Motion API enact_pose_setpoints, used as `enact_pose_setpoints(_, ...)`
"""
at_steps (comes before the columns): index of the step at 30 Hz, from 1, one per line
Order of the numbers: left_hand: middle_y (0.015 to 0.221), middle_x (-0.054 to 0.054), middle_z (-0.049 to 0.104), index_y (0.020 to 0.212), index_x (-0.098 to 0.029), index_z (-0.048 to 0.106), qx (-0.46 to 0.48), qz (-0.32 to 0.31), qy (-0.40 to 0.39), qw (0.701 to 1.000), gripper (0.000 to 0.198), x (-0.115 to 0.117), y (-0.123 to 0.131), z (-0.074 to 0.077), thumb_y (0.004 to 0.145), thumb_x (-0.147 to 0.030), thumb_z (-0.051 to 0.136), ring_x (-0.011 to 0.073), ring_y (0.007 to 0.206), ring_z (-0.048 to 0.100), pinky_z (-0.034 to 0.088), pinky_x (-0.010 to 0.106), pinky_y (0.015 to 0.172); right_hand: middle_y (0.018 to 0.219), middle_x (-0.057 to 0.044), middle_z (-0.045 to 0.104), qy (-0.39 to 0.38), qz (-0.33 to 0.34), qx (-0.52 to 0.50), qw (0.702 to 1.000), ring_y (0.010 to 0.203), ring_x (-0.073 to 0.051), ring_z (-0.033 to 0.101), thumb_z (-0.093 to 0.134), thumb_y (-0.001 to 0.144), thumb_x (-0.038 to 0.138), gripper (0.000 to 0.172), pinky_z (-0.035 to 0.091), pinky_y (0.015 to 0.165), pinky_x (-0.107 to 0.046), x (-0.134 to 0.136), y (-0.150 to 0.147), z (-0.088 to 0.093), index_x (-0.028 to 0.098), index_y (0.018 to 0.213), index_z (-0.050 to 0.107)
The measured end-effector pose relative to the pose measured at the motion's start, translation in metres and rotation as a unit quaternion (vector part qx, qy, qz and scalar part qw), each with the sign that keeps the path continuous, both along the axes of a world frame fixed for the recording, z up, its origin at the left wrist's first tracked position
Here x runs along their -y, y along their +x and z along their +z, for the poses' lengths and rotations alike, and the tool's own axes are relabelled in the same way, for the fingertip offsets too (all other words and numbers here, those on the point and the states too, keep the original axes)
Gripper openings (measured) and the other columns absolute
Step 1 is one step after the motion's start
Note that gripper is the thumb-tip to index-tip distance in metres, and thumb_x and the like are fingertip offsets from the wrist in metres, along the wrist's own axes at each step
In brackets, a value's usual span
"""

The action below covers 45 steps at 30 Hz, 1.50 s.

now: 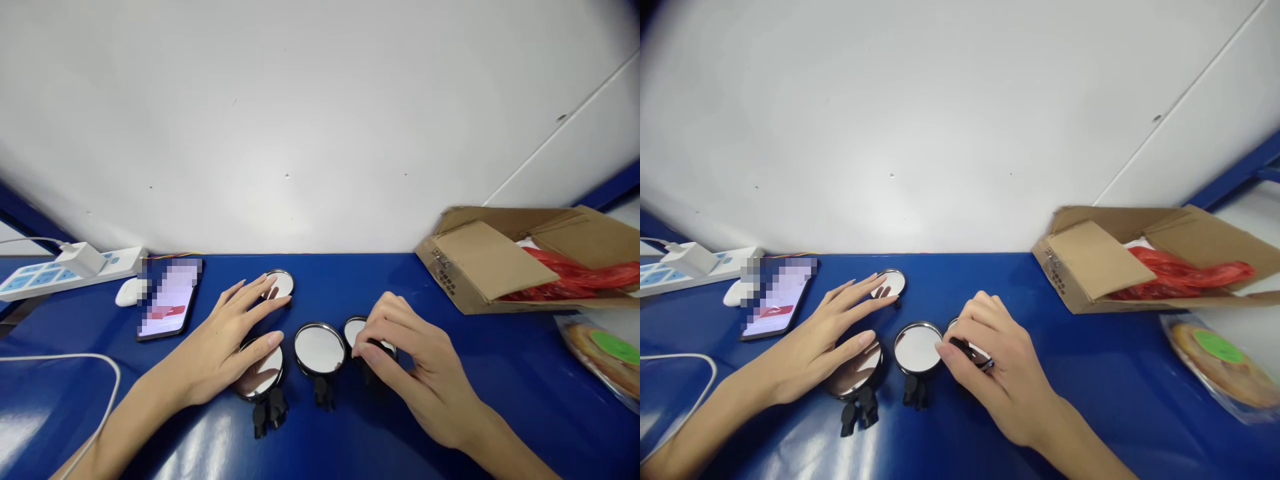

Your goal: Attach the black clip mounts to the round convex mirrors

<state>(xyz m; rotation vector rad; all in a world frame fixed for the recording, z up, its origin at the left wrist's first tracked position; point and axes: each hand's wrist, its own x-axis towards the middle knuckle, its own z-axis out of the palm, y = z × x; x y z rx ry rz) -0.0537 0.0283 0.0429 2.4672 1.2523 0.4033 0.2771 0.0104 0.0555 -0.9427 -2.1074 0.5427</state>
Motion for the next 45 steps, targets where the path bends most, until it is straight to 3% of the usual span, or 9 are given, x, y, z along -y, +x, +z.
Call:
enact_pose_setpoints(3,0.184,0.01,0.046,0.169,-0.035,0.058,0.01,0.011,0.039,0.999,0.051,0.004,0.001,0.001,0.12,-0.047,0.054,0.0396,0.167,0.044,0.042,0.07,0.132,0.085,0.0,0.067,0.002,0.001,0.0,1.0,0.081,-0.021,0.056,0.06,0.116,0.027,0.024,0.042,0.086,-0.042,0.0,0.0,0.0,0.025,0.094,0.07)
enact_pose_setpoints(5,0.178,0.01,0.054,0.166,-0.034,0.063,0.006,0.013,0.054,0.998,0.049,0.004,0.003,-0.001,0.119,-0.046,0.056,0.0398,0.159,0.052,0.045,0.068,0.129,0.084,-0.001,0.067,0.001,-0.001,-0.005,1.0,0.081,-0.021,0.056,0.059,0.116,0.026,0.025,0.043,0.084,-0.042,0.0,0.0,0.001,0.025,0.094,0.07)
enact_pose_setpoints(12,0.178,0.01,0.055,0.167,-0.031,0.062,-0.023,-0.01,0.04,0.999,0.051,-0.002,0.004,-0.004,0.121,-0.047,0.05,0.0388,0.165,0.048,0.038,0.067,0.132,0.086,0.0,0.067,0.002,0.002,-0.017,1.0,0.082,-0.02,0.056,0.057,0.117,0.024,0.024,0.042,0.082,-0.041,0.002,-0.002,0.002,0.025,0.097,0.069)
enact_pose_setpoints(26,0.188,0.008,0.039,0.171,-0.034,0.054,-0.012,0.005,-0.023,1.0,0.051,-0.012,0.005,-0.004,0.124,-0.049,0.04,0.0335,0.175,0.033,0.023,0.073,0.14,0.089,0.001,0.065,0.016,0.006,0.007,1.0,0.083,-0.019,0.054,0.06,0.116,0.021,0.019,0.041,0.082,-0.04,0.006,-0.005,0.006,0.025,0.098,0.066)
enact_pose_setpoints(45,0.189,0.005,0.039,0.169,-0.037,0.055,-0.021,0.016,-0.023,0.999,0.052,-0.011,0.001,-0.007,0.122,-0.056,0.041,0.0348,0.175,0.033,0.019,0.073,0.14,0.089,0.001,0.064,0.019,0.003,0.025,1.0,0.082,-0.019,0.053,0.06,0.116,0.021,0.02,0.042,0.079,-0.039,0.004,-0.006,0.002,0.024,0.097,0.066)
